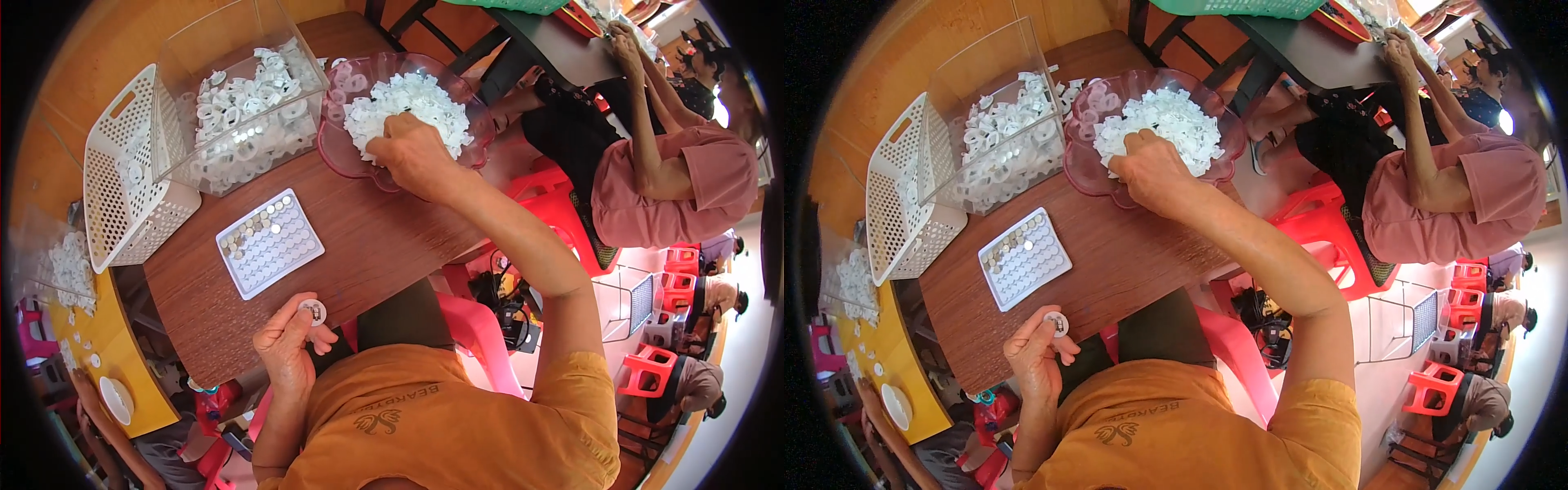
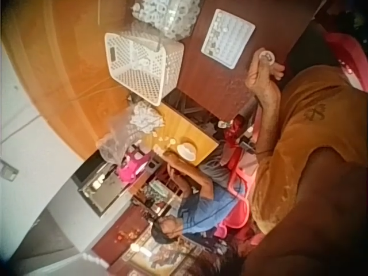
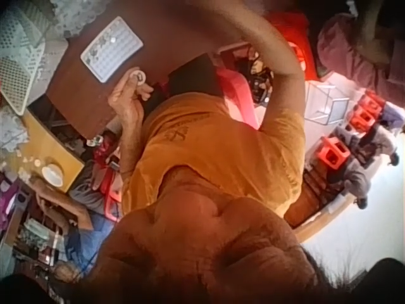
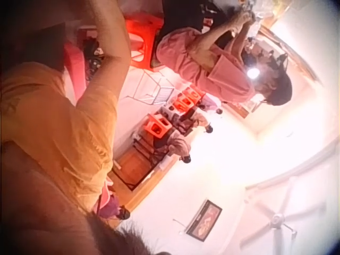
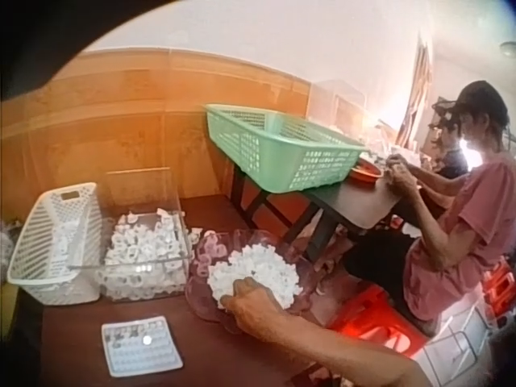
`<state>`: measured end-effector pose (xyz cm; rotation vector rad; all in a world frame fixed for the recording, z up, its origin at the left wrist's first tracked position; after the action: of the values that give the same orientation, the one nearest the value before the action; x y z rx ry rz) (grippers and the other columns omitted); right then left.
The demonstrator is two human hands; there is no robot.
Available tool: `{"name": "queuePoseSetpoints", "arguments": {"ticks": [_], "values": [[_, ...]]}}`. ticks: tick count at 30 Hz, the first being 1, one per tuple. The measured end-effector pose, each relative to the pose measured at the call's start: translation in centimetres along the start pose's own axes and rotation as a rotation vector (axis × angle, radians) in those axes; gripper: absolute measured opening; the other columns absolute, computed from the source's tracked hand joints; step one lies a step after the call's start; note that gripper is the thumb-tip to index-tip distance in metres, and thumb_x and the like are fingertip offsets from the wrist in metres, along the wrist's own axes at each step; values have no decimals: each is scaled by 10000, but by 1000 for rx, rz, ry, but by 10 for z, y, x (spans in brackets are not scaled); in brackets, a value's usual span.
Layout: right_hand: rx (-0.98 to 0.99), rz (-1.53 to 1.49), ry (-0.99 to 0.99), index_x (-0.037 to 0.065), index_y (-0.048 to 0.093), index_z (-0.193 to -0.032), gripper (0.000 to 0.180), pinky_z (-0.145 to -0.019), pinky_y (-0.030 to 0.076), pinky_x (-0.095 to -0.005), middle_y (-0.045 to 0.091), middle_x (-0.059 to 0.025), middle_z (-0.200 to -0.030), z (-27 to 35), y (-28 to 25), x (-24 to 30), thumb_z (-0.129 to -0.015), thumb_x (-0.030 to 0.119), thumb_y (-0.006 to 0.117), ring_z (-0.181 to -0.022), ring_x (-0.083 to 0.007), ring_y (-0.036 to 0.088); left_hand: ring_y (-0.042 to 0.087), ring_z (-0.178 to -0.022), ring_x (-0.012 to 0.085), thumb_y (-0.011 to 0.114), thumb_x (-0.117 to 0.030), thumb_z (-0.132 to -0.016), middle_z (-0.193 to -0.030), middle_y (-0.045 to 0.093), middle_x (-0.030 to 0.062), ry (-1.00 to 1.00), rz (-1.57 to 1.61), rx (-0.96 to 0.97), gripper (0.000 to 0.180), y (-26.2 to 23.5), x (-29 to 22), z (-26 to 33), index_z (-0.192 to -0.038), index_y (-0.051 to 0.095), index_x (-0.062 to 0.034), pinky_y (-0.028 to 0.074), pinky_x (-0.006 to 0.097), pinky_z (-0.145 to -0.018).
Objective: The person assembles small plastic components with metal parts by hand, taking plastic housings and metal contacts from component trays and a plastic container and fitting them together.
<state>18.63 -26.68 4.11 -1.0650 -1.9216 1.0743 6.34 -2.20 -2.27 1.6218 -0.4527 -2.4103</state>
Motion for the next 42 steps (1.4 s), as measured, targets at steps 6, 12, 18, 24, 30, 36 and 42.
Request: {"name": "queuePoseSetpoints", "arguments": {"ticks": [6,12,18,24,30,36,42], "values": [[106,8,-26,56,622,-755,74,-655,470,-398,535,-139,-784,-1,6,0,-688,41,594,-811,-307,542,591,-490,152,568,-87,-875,-693,633,127,-2,-9,-11,229,-6,1,-2,-1028,608,79,422,211,-399],[134,15,-84,49,612,-730,40,-656,469,-397,534,-137,-797,-8,10,2,-692,50,599,-822,-305,541,589,-474,173,567,-92,-870,-682,620,134,-23,-6,-12,249,-6,3,-4,-1028,594,98,407,219,-365],[73,-53,-66,61,614,-735,49,-647,463,-383,541,-116,-759,-3,9,-8,-687,62,620,-785,-294,552,585,-471,163,576,-103,-866,-679,623,126,-47,-12,-17,252,-5,2,-4,-1029,597,88,403,214,-366],[22,-388,257,28,641,-774,49,-593,451,-316,590,-69,-709,4,-6,-22,-739,60,630,-661,-197,567,584,-471,160,576,-105,-866,-688,626,126,-51,-9,1,254,-3,0,-5,-1033,599,84,402,212,-368],[84,-931,555,-3,652,-804,101,-526,394,-215,577,21,-665,11,-32,15,-790,97,648,-598,-51,496,579,-511,127,572,-71,-859,-697,641,127,-44,-26,32,262,4,-10,-7,-1088,591,55,424,194,-433],[275,-1265,681,35,665,-825,141,-511,369,-177,582,28,-669,36,-10,72,-793,170,690,-590,-22,486,564,-553,96,593,-21,-822,-759,655,130,67,-19,49,401,18,-35,-12,-1209,513,43,422,179,-489],[487,-1387,706,32,657,-842,131,-494,373,-175,594,16,-684,53,18,114,-799,155,673,-590,-31,501,554,-639,70,600,12,-814,-832,647,92,173,-46,27,490,15,-51,-9,-1277,443,29,402,157,-552]]}}
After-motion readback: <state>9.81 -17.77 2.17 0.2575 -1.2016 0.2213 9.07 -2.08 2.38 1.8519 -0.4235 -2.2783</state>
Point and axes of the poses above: each hand's wrist, its own z-axis away from the middle knuckle, its own y-axis out of the palm, x = y × z, the point moved 7 cm from there along -z, towards the middle knuckle
